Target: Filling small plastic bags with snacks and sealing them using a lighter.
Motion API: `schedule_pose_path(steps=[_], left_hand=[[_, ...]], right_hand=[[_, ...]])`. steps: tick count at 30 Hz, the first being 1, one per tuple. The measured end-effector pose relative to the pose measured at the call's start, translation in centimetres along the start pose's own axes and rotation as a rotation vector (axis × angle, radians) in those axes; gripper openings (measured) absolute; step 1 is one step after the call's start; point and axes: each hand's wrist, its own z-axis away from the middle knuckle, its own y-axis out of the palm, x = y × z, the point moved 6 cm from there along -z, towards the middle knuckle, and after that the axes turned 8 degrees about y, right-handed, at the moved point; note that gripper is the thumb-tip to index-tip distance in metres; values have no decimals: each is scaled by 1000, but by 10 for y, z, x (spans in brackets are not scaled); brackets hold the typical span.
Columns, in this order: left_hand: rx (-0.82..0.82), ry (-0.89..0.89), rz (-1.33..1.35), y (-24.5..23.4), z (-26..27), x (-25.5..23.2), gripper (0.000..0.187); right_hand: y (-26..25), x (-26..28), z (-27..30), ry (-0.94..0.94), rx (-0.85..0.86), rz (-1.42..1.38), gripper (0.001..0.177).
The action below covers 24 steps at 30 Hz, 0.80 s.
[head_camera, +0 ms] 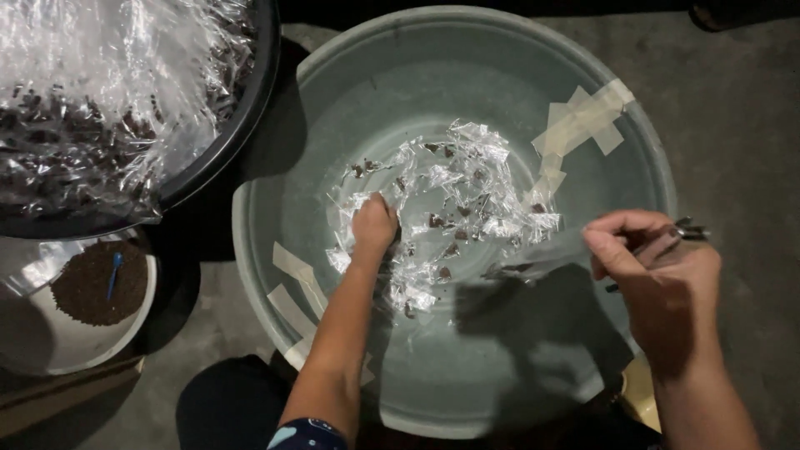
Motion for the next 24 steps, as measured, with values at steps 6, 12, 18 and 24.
schedule_pose_path(steps=[6,12,18,24], left_hand=[[203,-517,1095,-88,47,-104,20],[334,108,1387,-132,55,-197,41],[363,613,892,-201,109,-259,46],[520,760,486,-221,146,-262,79]], right_hand=[[17,-1,3,29,149,-33,6],[34,-16,-14,124,163,-81,6],[46,-13,-17,168,384,-298,53],[42,-15,-17,151,414,-404,55]])
